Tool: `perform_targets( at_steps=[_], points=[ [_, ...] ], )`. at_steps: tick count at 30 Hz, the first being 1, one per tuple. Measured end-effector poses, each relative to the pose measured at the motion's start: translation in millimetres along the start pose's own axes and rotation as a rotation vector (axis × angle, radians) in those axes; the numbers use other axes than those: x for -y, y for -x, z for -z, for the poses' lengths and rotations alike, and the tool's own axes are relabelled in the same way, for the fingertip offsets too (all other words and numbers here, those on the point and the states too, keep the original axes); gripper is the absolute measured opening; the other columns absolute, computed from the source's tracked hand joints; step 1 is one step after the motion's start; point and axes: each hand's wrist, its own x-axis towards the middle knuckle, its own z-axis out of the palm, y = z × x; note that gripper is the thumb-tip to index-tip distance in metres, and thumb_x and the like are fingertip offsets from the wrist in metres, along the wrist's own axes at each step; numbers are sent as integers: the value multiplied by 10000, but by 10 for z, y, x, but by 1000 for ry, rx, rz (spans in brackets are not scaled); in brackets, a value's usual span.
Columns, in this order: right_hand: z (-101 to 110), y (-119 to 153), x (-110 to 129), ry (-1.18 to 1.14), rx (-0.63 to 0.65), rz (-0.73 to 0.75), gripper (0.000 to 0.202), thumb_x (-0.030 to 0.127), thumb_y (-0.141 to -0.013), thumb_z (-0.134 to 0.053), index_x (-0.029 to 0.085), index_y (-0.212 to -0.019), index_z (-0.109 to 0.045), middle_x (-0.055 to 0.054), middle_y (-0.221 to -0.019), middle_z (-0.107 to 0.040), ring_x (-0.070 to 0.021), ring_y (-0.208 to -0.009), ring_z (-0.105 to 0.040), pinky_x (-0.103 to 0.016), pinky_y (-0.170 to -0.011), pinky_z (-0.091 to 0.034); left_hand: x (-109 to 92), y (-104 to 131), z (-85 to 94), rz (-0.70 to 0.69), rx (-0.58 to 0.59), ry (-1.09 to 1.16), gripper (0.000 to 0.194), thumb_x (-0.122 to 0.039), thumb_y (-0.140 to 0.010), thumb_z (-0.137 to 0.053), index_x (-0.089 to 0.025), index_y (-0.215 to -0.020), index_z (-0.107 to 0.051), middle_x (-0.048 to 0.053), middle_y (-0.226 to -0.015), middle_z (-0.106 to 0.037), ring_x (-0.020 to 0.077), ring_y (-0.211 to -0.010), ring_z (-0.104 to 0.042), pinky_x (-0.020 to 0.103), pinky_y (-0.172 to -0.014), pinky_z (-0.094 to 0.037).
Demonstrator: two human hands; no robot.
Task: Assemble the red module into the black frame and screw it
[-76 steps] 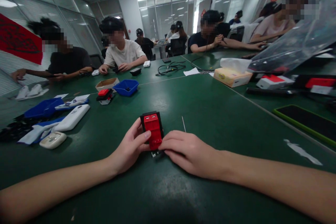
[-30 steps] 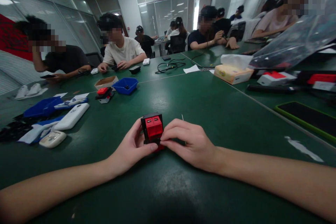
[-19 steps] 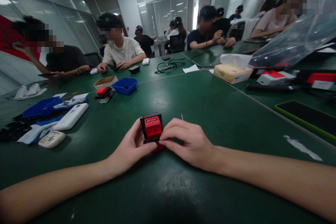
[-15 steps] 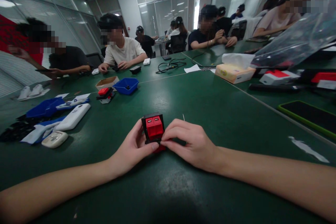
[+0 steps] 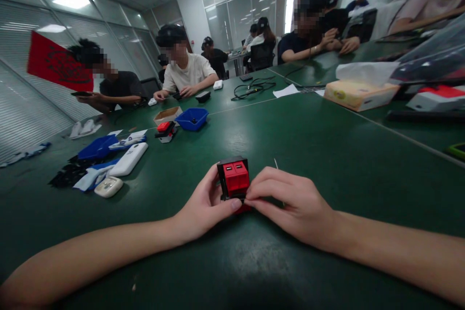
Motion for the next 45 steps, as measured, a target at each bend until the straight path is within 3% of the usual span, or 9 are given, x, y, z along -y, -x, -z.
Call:
perform_targets(
  at_steps=[16, 25, 27, 33, 45],
  points=[
    [8, -13, -18, 38, 17, -6, 124, 118, -958, -635, 214, -985, -709, -43, -911, -727, -137, -790, -724, -195, -712, -600, 10, -15, 25, -15, -30, 4, 685, -201, -761, -899, -196, -1340, -534, 117, -1317, -687, 292, -1219, -673, 409, -1010, -568],
    [39, -4, -74, 91, 54, 29, 165, 123, -978, -614, 206, -1099, -690, -75, -1010, -743, -155, -911, -748, -219, -805, -624, -19, -32, 2, 2, -71, 23, 604, -243, -781, -893, -190, -1297, -584, 105, -1331, -683, 259, -1179, -689, 358, -1014, -564],
    [48, -14, -67, 106, 56, 67, 164, 118, -991, -594, 204, -1108, -671, -75, -997, -740, -147, -896, -746, -208, -796, -623, -25, -27, 1, 19, -65, 36, 581, -257, -784, -893, -190, -1275, -589, 98, -1313, -684, 236, -1126, -707, 329, -969, -586],
    [69, -5, -35, 105, 66, 119, 174, 120, -1008, -567, 207, -1130, -654, -77, -988, -749, -145, -886, -746, -204, -802, -625, -25, 17, 18, 160, -1, 22, 649, -355, -804, -877, -223, -1322, -508, 83, -1157, -701, 166, -760, -735, 271, -626, -632],
    [90, -20, -33, 120, 70, 137, 222, 81, -975, -556, 211, -1128, -651, -70, -962, -755, -147, -871, -744, -205, -807, -616, -52, 36, -10, 63, 1, -42, 578, -440, -796, -870, -189, -1224, -575, 70, -1198, -649, 164, -879, -673, 275, -790, -563]
  ],
)
